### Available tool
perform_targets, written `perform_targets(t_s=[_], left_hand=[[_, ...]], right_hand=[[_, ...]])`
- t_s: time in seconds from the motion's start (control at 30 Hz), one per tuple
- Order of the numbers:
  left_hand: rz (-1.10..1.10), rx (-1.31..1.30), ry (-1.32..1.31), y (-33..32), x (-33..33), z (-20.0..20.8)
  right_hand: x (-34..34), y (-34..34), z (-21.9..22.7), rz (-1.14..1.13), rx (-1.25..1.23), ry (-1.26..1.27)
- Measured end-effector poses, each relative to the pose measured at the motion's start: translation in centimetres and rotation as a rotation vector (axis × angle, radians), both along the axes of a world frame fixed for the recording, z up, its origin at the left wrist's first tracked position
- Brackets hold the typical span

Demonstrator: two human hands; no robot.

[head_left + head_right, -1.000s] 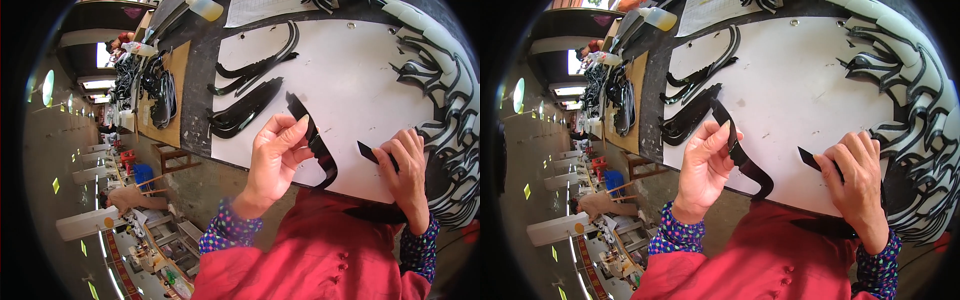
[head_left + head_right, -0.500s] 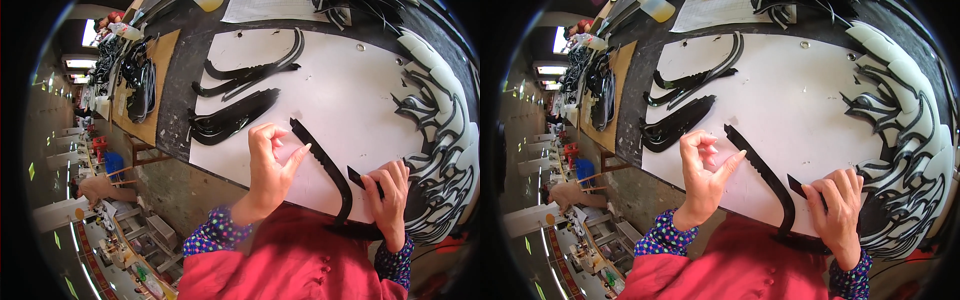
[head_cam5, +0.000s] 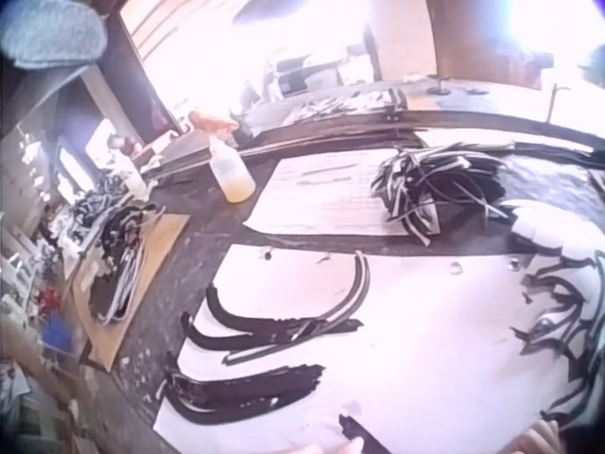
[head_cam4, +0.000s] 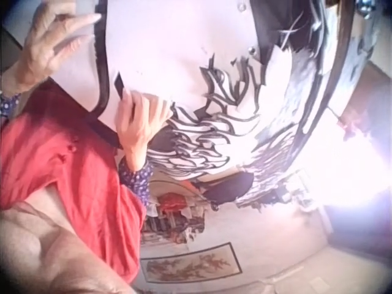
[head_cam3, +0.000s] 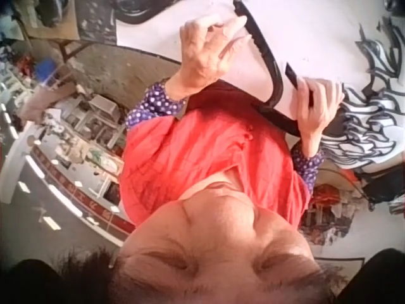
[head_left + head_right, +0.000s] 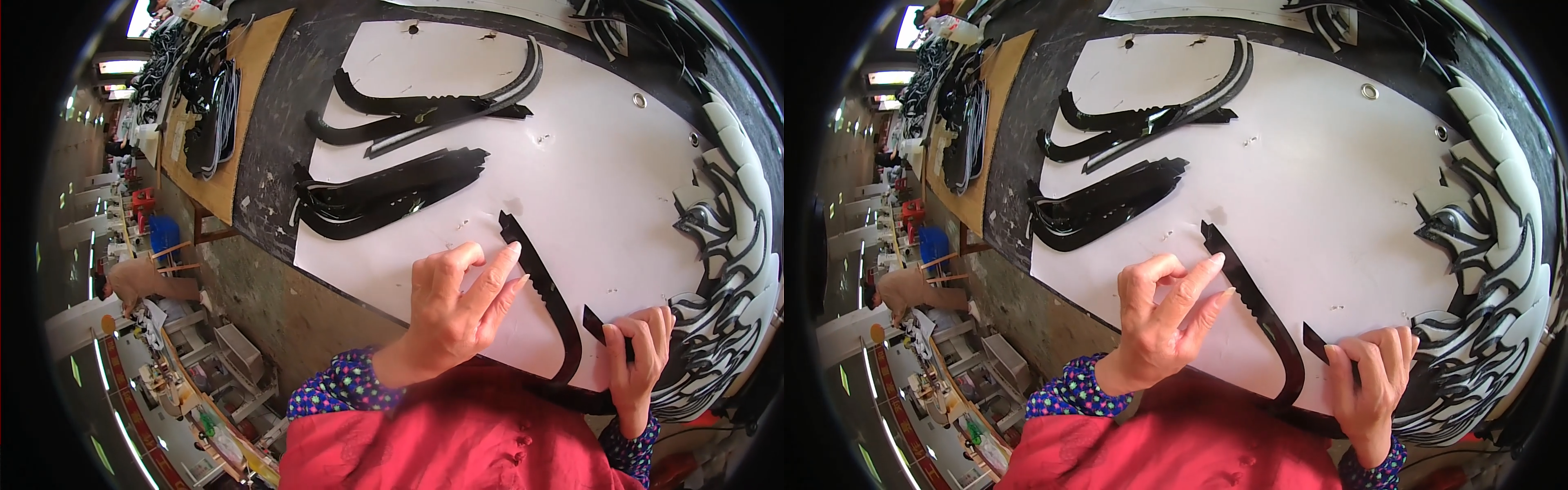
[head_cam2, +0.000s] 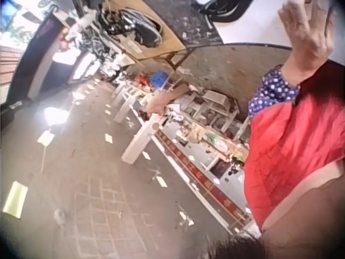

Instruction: Assembling and organizing various synthetic shoe upper components at a factory workbench.

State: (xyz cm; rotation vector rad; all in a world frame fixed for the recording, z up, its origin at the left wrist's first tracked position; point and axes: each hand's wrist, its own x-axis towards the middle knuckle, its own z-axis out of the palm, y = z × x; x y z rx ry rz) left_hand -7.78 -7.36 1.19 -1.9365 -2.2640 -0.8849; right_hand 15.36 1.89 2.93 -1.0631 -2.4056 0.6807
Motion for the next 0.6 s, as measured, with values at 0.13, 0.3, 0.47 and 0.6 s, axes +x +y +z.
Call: perform_targets(t_s=[0.13,0.3,0.47,0.6], left_hand=[[-0.014,0.047,0.031,0.23,0.02,-0.21],[-0.017,0.013,0.035,0.1,0.15,-0.14],[0.027,0.03,0.038,0.25,0.27,-0.18],[-0.003,-0.025,0.088,0.22,0.37,0.02]], right_hand=[[0.12,-0.07,0.06,-0.002,-0.008,-0.02],[0.15,-0.06,0.04,-0.005,-0.017,-0.025],[0.11,-0.02,0.03,0.005,-0.018,-0.025],[0.28,-0.12,0.15,-0.005,-0.014,-0.023]])
